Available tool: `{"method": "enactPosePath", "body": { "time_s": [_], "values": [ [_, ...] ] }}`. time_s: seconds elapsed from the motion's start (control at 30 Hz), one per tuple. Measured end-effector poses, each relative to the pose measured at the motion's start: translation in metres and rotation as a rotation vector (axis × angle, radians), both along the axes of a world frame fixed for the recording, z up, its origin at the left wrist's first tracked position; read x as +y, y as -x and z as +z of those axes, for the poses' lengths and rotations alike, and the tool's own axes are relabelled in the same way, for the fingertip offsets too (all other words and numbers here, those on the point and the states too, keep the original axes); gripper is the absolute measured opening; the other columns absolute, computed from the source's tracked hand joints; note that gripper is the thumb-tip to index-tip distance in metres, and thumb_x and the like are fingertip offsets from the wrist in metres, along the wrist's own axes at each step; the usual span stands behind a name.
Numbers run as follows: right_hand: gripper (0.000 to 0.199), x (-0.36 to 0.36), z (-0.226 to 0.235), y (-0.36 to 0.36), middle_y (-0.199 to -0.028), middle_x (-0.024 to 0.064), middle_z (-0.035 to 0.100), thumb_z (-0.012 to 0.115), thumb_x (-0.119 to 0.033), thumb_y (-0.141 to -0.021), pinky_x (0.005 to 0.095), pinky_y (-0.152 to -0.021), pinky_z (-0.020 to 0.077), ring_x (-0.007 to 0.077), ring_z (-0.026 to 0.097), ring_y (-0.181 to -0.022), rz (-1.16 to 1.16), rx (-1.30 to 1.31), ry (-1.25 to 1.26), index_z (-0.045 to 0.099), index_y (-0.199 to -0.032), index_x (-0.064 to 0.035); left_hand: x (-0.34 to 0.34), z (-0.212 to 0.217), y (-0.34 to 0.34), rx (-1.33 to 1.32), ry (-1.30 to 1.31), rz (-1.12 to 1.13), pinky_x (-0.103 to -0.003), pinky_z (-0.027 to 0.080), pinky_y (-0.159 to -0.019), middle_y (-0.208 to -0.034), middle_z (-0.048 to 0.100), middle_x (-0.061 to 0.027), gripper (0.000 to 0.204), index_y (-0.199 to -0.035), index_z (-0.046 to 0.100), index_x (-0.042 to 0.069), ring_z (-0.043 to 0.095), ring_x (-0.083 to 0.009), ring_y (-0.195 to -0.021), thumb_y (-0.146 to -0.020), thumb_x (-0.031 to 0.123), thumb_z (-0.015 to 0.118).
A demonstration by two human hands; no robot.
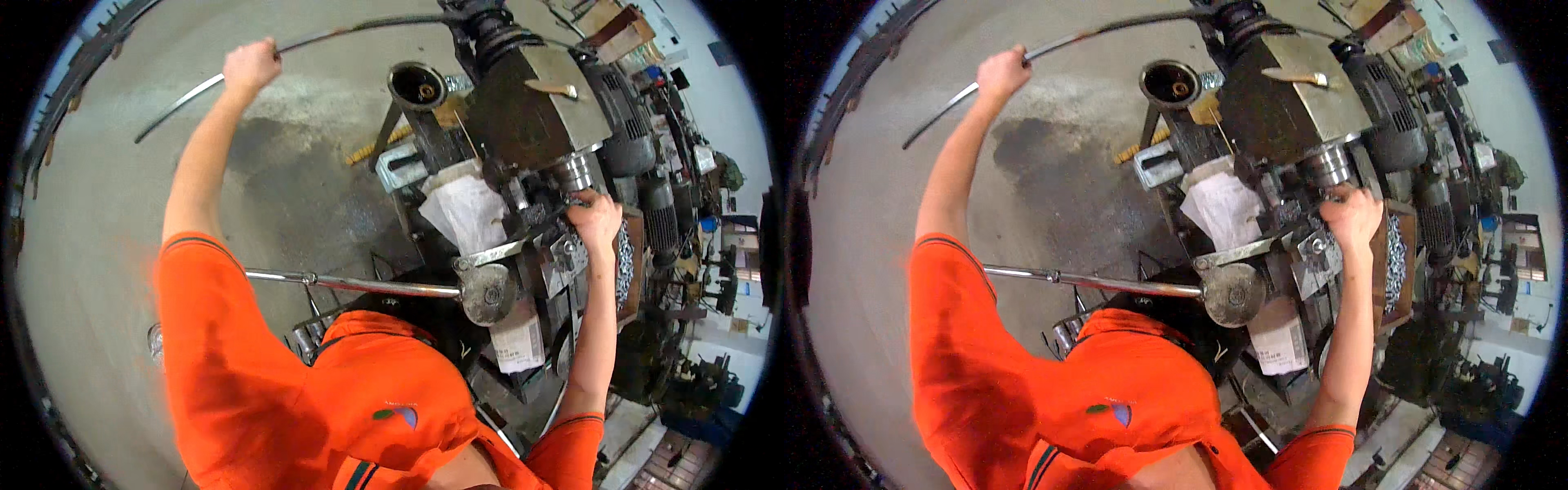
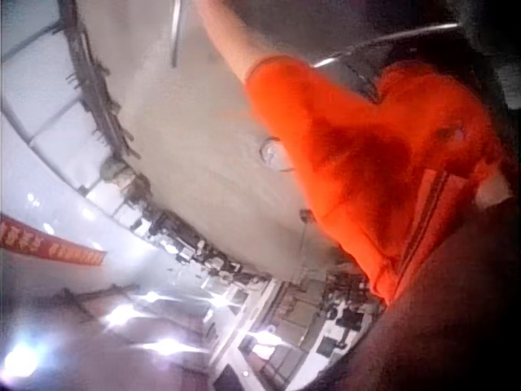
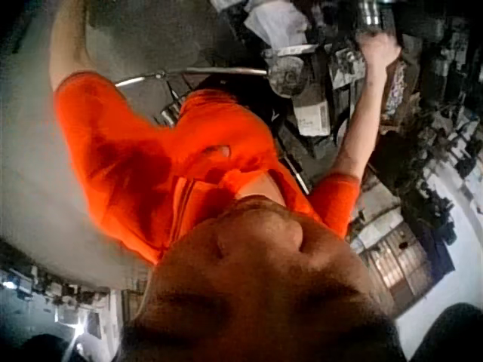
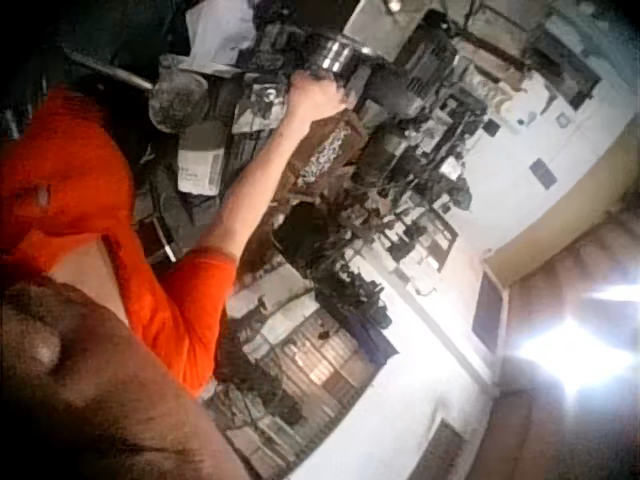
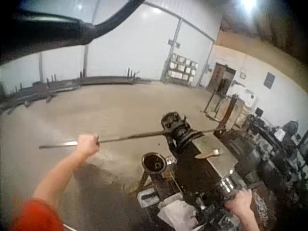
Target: The person operates a metalworking machine in a workshop, repeatedly inserting small metal parts into the device and using a long metal rod to manipulate the mechanism. They remove the processed parts and place them into a nearby container, continuing this cycle throughout the video.
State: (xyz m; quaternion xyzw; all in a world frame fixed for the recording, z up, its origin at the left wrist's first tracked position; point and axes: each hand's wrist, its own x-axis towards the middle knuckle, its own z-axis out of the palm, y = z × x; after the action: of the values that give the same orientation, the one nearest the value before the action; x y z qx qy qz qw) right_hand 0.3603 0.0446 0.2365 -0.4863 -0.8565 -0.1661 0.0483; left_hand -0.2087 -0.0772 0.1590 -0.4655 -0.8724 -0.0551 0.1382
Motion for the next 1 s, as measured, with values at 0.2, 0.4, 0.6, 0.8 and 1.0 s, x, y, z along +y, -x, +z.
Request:
{"method": "enactPosePath", "body": {
  "time_s": [0.2,0.4,0.6,0.8,1.0],
  "values": [
    [0.028,-0.014,0.005,0.0,-0.083,0.003,0.067,0.058,-0.021,-0.055,0.0372,-0.077,0.0392,0.0239,0.058,-0.081,0.025,0.043,-0.033,0.072,-0.079,-0.0169,-0.035,-0.013,-0.053,-0.015,-0.133,-0.06,-0.045,0.049,-0.057,-0.073,0.063,-0.0143,0.013,-0.08,0.057,0.008,0.062,-0.0346,-0.066,-0.074,0.02,0.054],
    [0.032,-0.044,0.035,-0.021,-0.106,0.0056,0.061,0.057,-0.017,-0.055,0.0424,-0.093,0.0332,0.0264,0.05,-0.103,0.186,0.299,-0.136,0.068,-0.084,-0.0081,-0.036,0.001,-0.066,-0.102,-0.062,-0.062,-0.047,0.048,-0.064,-0.074,0.062,-0.0175,0.013,-0.083,0.057,0.008,0.061,-0.0351,-0.074,-0.073,0.016,0.052],
    [0.034,-0.1,0.068,-0.106,-0.106,0.0104,0.06,0.058,-0.013,-0.055,0.0419,-0.089,0.0367,0.03,0.051,-0.101,0.07,0.518,-0.167,0.064,-0.088,-0.0057,-0.001,0.003,-0.104,-0.08,-0.389,-0.299,-0.046,0.047,-0.067,-0.08,0.061,-0.0148,0.017,-0.089,0.06,0.008,0.059,-0.0352,-0.079,-0.073,0.015,0.059],
    [0.038,-0.19,0.04,-0.22,-0.103,0.0134,0.062,0.061,-0.01,-0.05,0.0386,-0.085,0.0419,0.0327,0.054,-0.096,-0.296,0.578,-0.089,0.065,-0.087,-0.0032,0.038,-0.099,-0.2,-0.567,0.206,-0.348,-0.042,0.048,-0.08,-0.1,0.062,-0.0153,0.039,-0.108,0.061,0.012,0.058,-0.0319,-0.096,-0.073,0.03,0.061],
    [0.037,-0.305,0.013,-0.275,-0.089,0.0163,0.066,0.058,-0.011,-0.052,0.0355,-0.079,0.0474,0.0331,0.061,-0.085,-0.824,0.87,0.004,0.068,-0.087,-0.001,0.054,-0.171,-0.244,-0.34,0.457,-0.483,-0.042,0.049,-0.077,-0.093,0.064,-0.0128,0.031,-0.095,0.061,0.01,0.062,-0.0323,-0.087,-0.068,0.027,0.063]
  ]
}}
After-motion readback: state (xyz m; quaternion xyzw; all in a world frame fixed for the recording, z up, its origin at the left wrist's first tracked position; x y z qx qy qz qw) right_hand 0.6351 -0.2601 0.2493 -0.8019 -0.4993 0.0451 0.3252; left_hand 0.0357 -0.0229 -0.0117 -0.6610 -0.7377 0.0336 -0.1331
